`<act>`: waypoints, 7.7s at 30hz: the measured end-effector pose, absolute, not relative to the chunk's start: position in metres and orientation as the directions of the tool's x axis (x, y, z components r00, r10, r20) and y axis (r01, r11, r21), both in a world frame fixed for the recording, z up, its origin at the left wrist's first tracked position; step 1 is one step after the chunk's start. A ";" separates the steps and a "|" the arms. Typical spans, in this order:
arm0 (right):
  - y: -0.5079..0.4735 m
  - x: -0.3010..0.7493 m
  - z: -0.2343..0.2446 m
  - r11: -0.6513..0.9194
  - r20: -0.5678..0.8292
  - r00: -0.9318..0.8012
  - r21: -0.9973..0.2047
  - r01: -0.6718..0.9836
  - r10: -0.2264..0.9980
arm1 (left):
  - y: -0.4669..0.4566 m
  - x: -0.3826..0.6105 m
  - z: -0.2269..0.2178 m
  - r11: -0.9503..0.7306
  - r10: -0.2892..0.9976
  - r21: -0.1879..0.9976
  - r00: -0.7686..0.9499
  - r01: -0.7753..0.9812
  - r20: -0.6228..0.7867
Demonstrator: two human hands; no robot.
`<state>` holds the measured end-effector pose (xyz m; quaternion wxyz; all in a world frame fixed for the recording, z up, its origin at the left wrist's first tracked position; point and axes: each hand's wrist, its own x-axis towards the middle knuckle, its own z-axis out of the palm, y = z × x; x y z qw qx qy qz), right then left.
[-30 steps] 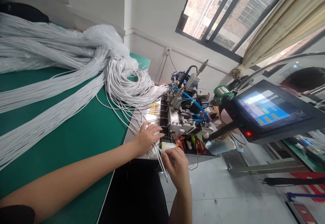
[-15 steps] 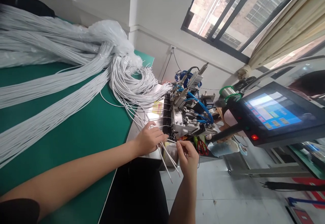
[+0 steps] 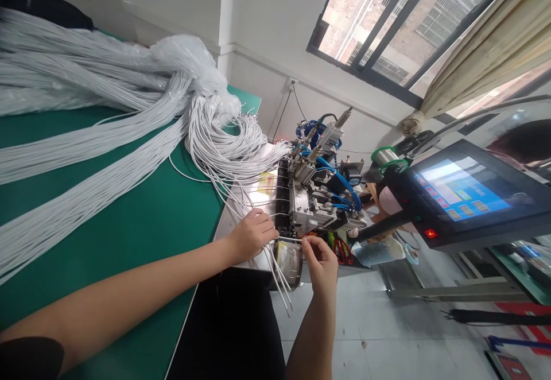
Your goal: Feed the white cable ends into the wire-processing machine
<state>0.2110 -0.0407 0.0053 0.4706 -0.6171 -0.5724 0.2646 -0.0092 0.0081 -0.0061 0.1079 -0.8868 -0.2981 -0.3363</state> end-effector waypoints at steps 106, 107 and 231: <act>-0.018 0.194 0.005 0.320 0.313 0.084 -0.942 -0.099 0.946 | 0.006 0.002 -0.001 -0.850 0.474 0.125 0.636 0.512 0.609; -0.018 0.196 0.001 0.306 0.300 0.091 -0.950 -0.064 0.950 | 0.004 0.001 -0.002 -0.840 0.491 0.125 0.644 0.527 0.586; -0.016 0.211 -0.020 0.224 0.290 0.131 -0.900 0.374 0.948 | -0.008 0.008 0.005 -0.689 0.655 0.071 0.576 0.722 0.490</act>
